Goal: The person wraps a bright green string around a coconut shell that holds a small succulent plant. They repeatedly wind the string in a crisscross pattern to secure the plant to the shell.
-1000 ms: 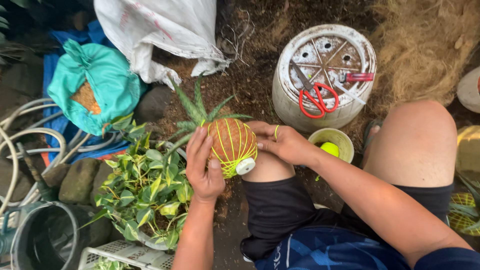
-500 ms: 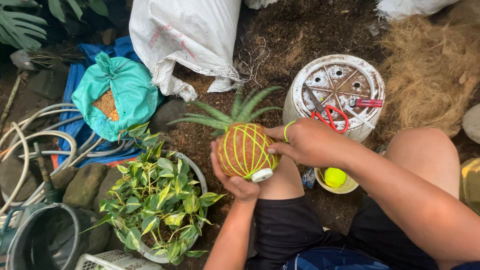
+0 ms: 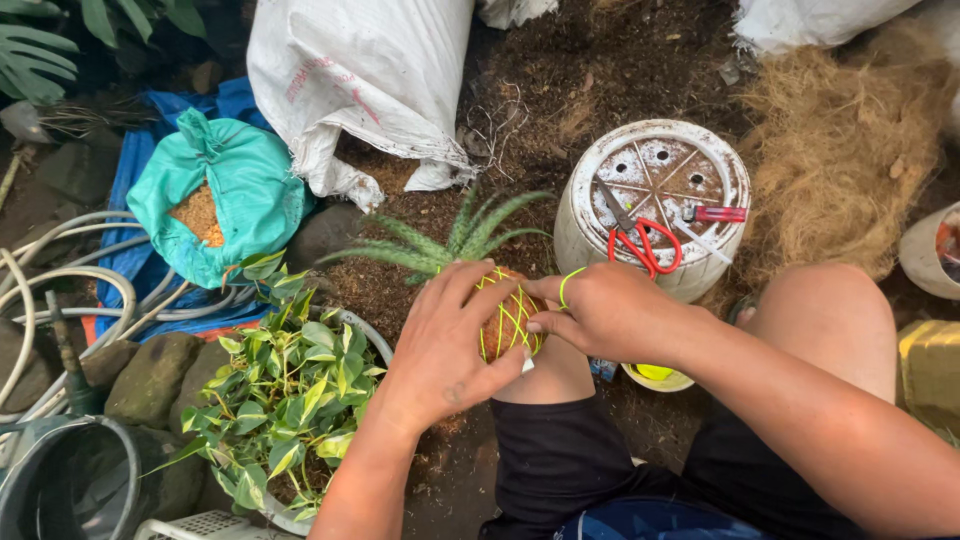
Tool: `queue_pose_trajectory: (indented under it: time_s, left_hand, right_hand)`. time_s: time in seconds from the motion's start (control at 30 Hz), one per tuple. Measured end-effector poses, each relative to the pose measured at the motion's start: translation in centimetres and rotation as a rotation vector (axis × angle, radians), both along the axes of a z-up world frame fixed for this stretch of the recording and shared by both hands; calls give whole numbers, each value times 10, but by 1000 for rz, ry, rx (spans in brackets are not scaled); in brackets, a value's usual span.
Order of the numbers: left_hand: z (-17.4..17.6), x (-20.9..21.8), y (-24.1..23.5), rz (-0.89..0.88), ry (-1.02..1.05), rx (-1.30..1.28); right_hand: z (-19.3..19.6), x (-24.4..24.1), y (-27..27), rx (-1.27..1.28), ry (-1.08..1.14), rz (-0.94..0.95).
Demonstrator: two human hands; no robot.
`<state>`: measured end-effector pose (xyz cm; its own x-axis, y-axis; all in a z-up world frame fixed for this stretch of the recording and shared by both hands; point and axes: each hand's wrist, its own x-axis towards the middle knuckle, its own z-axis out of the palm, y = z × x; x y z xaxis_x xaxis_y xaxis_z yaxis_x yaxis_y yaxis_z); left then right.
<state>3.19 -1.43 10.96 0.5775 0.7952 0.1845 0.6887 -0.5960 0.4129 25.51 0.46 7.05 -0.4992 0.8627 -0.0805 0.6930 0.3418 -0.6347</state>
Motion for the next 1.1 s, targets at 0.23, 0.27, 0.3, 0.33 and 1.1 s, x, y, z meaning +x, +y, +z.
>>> queue_pose_trajectory:
  time_s: [0.23, 0.27, 0.3, 0.33, 1.1]
  left_hand:
    - [-7, -1, 0, 29, 26, 25]
    - [-7, -2, -1, 29, 20, 23]
    - [-7, -3, -2, 28, 14, 21]
    - [-7, -4, -1, 37, 9, 6]
    - [-18, -2, 1, -112, -134, 223]
  right_hand:
    - [3, 19, -6, 162, 98, -9]
    - [7, 27, -9, 209, 207, -25]
    - [12, 34, -11, 256, 317, -42]
    - [16, 38, -19, 134, 539, -62]
    - [48, 88, -23, 65, -37, 43]
